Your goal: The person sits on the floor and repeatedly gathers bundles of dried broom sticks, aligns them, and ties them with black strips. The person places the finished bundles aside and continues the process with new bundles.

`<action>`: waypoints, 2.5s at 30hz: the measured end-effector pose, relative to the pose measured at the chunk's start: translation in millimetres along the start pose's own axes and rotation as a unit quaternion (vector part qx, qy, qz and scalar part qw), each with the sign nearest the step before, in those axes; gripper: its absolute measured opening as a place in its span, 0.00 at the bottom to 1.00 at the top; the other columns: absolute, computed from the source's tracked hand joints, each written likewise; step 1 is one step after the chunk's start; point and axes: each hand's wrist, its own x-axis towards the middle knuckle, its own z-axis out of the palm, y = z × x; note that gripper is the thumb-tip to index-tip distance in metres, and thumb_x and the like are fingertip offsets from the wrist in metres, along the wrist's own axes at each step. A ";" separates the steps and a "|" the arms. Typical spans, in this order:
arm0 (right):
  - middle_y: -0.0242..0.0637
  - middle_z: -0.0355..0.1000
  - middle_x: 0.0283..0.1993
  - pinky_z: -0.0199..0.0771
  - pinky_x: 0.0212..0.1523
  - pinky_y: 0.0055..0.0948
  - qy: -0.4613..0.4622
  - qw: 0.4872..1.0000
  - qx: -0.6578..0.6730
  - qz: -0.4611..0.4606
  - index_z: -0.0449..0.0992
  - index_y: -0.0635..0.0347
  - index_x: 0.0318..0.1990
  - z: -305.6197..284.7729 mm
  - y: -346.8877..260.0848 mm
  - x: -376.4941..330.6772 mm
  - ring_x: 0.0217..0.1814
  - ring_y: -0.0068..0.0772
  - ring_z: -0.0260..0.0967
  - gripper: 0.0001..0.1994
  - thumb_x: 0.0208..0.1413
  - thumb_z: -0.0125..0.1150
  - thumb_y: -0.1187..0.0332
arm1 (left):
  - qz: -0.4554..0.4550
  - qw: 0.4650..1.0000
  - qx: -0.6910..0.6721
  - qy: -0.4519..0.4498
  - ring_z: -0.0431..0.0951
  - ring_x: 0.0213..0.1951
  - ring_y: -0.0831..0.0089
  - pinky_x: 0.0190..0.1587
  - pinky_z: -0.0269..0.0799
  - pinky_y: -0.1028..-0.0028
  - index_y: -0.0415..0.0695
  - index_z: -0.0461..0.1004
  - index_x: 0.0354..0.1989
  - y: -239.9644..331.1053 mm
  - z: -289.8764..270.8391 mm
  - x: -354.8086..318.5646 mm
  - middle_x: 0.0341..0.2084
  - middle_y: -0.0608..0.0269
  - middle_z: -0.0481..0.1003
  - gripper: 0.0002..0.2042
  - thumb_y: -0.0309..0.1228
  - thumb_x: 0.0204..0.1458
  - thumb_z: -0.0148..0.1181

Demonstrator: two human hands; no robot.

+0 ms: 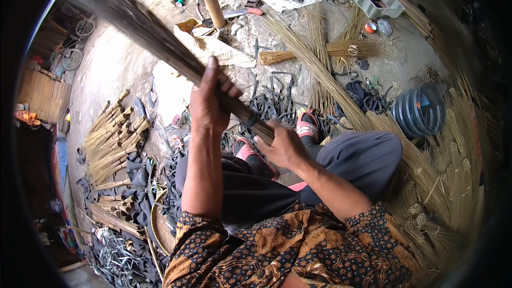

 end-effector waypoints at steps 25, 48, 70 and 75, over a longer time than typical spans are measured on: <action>0.40 0.77 0.49 0.76 0.51 0.26 0.044 0.984 0.114 0.126 0.68 0.67 0.66 -158.4 132.3 -0.3 0.46 0.25 0.76 0.20 0.71 0.55 0.69 | 0.300 0.885 0.329 0.136 0.71 0.24 0.83 0.29 0.65 0.77 0.45 0.81 0.30 59.4 -13.8 150.7 0.20 0.72 0.75 0.18 0.48 0.58 0.71; 0.50 0.79 0.47 0.78 0.49 0.39 -0.134 0.967 -0.080 0.202 0.73 0.67 0.59 -135.8 107.8 48.7 0.46 0.44 0.79 0.22 0.63 0.65 0.62 | 0.147 0.853 0.478 0.148 0.83 0.35 0.53 0.40 0.75 0.58 0.40 0.70 0.52 -202.0 -168.3 229.2 0.32 0.48 0.80 0.13 0.29 0.62 0.62; 0.44 0.78 0.49 0.77 0.50 0.34 -0.114 0.987 -0.038 0.111 0.74 0.68 0.58 -143.0 78.1 39.2 0.47 0.34 0.77 0.20 0.62 0.64 0.66 | 0.306 0.708 0.290 0.566 0.71 0.60 0.63 0.49 0.78 0.52 0.42 0.62 0.70 308.4 -352.4 44.1 0.64 0.52 0.68 0.37 0.57 0.62 0.59; 0.43 0.75 0.59 0.71 0.63 0.33 0.021 0.986 0.154 0.066 0.69 0.67 0.64 -200.4 86.0 48.7 0.58 0.32 0.74 0.24 0.71 0.57 0.58 | 0.272 0.855 0.260 0.358 0.74 0.63 0.58 0.66 0.68 0.58 0.44 0.61 0.73 230.8 -308.6 -13.6 0.68 0.54 0.68 0.30 0.51 0.71 0.45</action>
